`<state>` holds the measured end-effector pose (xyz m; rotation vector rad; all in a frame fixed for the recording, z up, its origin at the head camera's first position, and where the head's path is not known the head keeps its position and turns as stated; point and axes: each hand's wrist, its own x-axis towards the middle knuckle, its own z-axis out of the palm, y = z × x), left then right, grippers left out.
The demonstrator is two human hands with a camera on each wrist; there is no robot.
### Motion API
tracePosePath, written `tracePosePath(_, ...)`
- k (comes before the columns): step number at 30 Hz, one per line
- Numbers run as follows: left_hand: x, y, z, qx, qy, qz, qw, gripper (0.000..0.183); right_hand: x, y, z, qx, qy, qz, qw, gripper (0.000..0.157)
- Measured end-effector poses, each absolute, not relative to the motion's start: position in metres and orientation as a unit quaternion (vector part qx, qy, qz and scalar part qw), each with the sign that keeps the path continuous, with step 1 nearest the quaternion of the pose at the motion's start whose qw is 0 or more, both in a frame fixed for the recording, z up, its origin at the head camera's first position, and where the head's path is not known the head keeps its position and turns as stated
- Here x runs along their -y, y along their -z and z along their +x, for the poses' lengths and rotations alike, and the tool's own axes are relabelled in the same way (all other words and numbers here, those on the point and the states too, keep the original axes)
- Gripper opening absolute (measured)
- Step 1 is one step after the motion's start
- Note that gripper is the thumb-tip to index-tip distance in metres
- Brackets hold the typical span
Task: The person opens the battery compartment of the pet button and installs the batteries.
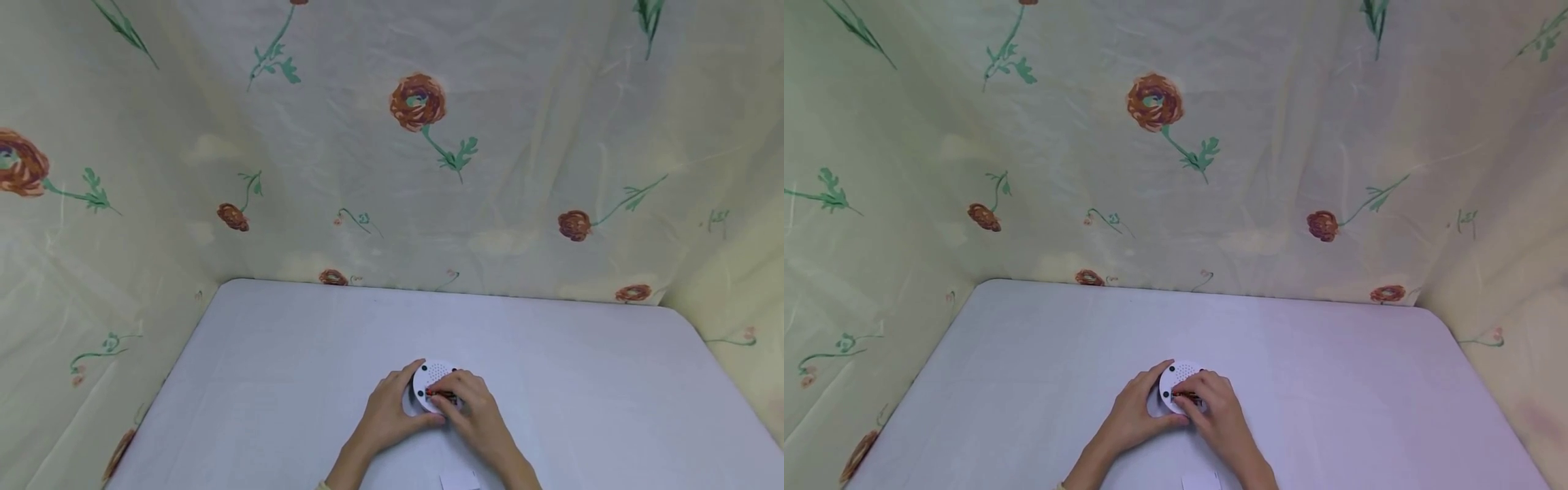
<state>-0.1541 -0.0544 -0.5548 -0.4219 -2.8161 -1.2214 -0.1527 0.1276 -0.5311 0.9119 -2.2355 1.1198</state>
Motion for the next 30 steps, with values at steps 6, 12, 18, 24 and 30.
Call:
tracePosePath(6,0.055,0.554,-0.153,0.909,0.392,-0.138,0.026,0.095,-0.125,0.533,-0.154,0.812,-0.416,0.324,0.250,0.023)
tracePosePath(12,0.056,0.557,-0.152,0.911,0.386,-0.140,0.037,0.095,-0.122,0.533,-0.154,0.818,-0.414,0.308,0.254,0.021)
tracePosePath(18,0.055,0.558,-0.154,0.911,0.385,-0.142,0.045,0.094,-0.121,0.534,-0.153,0.835,-0.417,0.278,0.229,0.018)
tracePosePath(24,0.054,0.556,-0.154,0.914,0.380,-0.138,0.040,0.092,-0.119,0.536,-0.152,0.849,-0.409,0.258,0.214,0.015)
tracePosePath(30,0.054,0.555,-0.153,0.913,0.380,-0.140,0.043,0.091,-0.117,0.536,-0.151,0.858,-0.405,0.245,0.201,0.011)
